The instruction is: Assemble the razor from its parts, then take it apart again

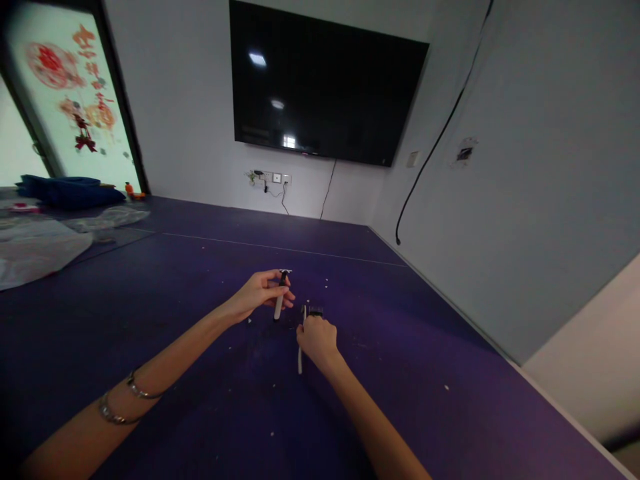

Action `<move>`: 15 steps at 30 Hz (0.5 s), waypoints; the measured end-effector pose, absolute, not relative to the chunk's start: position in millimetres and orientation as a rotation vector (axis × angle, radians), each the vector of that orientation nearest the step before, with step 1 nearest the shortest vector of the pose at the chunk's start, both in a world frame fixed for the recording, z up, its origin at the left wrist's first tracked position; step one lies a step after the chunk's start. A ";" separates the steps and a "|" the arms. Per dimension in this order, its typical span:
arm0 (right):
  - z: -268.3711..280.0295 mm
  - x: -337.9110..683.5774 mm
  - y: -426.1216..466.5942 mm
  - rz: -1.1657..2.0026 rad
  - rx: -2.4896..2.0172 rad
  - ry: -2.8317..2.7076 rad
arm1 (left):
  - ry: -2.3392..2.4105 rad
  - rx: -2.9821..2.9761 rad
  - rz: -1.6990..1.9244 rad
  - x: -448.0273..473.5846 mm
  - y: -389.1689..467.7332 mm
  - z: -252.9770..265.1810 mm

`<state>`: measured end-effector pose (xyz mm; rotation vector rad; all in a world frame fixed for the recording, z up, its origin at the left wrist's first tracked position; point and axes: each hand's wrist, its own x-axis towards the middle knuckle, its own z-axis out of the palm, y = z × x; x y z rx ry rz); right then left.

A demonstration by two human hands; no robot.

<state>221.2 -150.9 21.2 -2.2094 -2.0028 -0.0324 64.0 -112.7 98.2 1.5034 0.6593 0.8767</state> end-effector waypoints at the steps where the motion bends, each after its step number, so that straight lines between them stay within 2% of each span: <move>1: 20.3 220.3 -150.5 -0.023 -2.216 -2.001 | 0.651 1.508 0.875 63.8 -112.4 97.5; 15: 6.5 218.8 -150.8 -0.076 -2.169 -2.012 | 0.686 1.509 0.845 66.9 -114.6 95.8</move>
